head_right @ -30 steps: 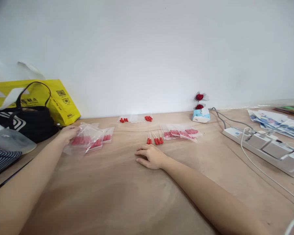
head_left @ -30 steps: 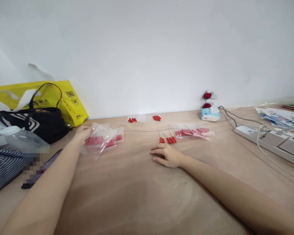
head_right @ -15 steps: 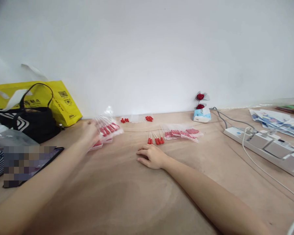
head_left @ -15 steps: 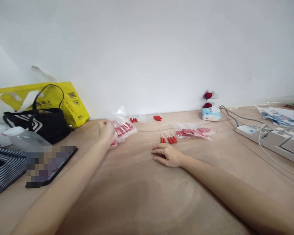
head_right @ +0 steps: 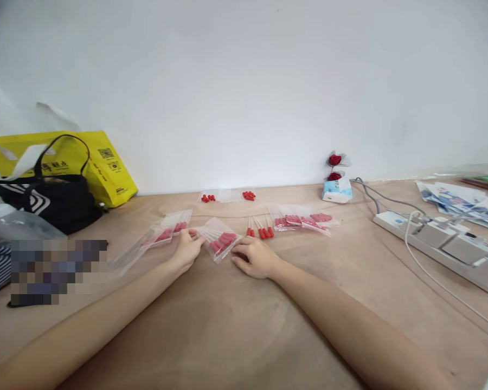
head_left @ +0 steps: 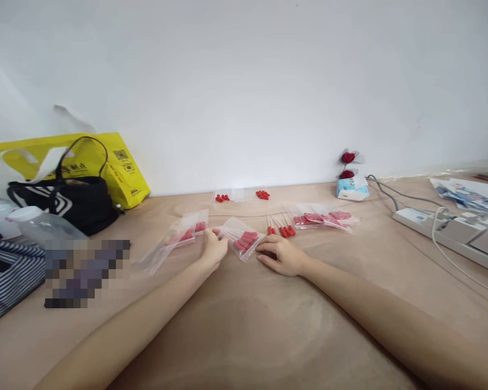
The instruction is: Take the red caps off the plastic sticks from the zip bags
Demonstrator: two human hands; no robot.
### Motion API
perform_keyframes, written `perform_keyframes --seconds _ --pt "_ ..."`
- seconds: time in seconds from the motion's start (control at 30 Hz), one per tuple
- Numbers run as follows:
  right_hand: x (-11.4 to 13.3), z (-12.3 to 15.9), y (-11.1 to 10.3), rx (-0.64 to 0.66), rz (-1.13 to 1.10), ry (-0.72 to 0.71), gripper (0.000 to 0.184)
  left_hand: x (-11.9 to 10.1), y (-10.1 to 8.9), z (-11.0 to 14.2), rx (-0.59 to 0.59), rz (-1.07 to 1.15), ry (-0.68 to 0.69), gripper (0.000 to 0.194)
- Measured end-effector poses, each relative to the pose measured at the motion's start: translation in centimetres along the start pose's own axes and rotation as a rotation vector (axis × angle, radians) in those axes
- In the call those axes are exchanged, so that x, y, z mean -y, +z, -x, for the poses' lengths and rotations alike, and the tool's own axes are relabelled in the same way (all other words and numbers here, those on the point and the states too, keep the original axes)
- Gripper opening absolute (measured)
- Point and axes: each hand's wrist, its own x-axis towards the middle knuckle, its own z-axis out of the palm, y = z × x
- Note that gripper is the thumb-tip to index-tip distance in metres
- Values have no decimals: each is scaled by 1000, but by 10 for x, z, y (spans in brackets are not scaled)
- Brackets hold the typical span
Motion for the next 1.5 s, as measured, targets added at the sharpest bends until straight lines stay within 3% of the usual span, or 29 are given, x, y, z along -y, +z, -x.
perform_keyframes --seconds 0.07,0.13,0.23,0.3,0.43,0.6,0.8,0.93,1.33,1.5 --pt "0 0 0 3 0 -2 23 -2 -5 7 -23 -86 75 26" --pt "0 0 0 5 1 -2 24 -7 -8 16 13 -235 280 24" --pt "1 0 -1 6 -6 -10 24 -13 -7 29 229 -482 621 20" --pt "2 -1 -2 1 -21 -28 24 -15 -2 34 352 -553 716 20" --pt "3 -1 -2 -3 -18 -37 25 -14 6 36 374 -563 813 15" --pt "0 1 0 -32 60 11 21 -12 7 31 319 -532 791 17" --pt "-7 2 4 -147 218 19 24 -11 6 28 290 -393 536 10" --pt "-8 0 6 -167 264 11 29 -11 6 27 324 -384 438 6" --pt "-6 -8 8 -159 211 61 5 -10 7 27 388 -330 380 2" --pt "-4 -12 9 -186 283 28 6 -9 6 26 405 -304 396 9"
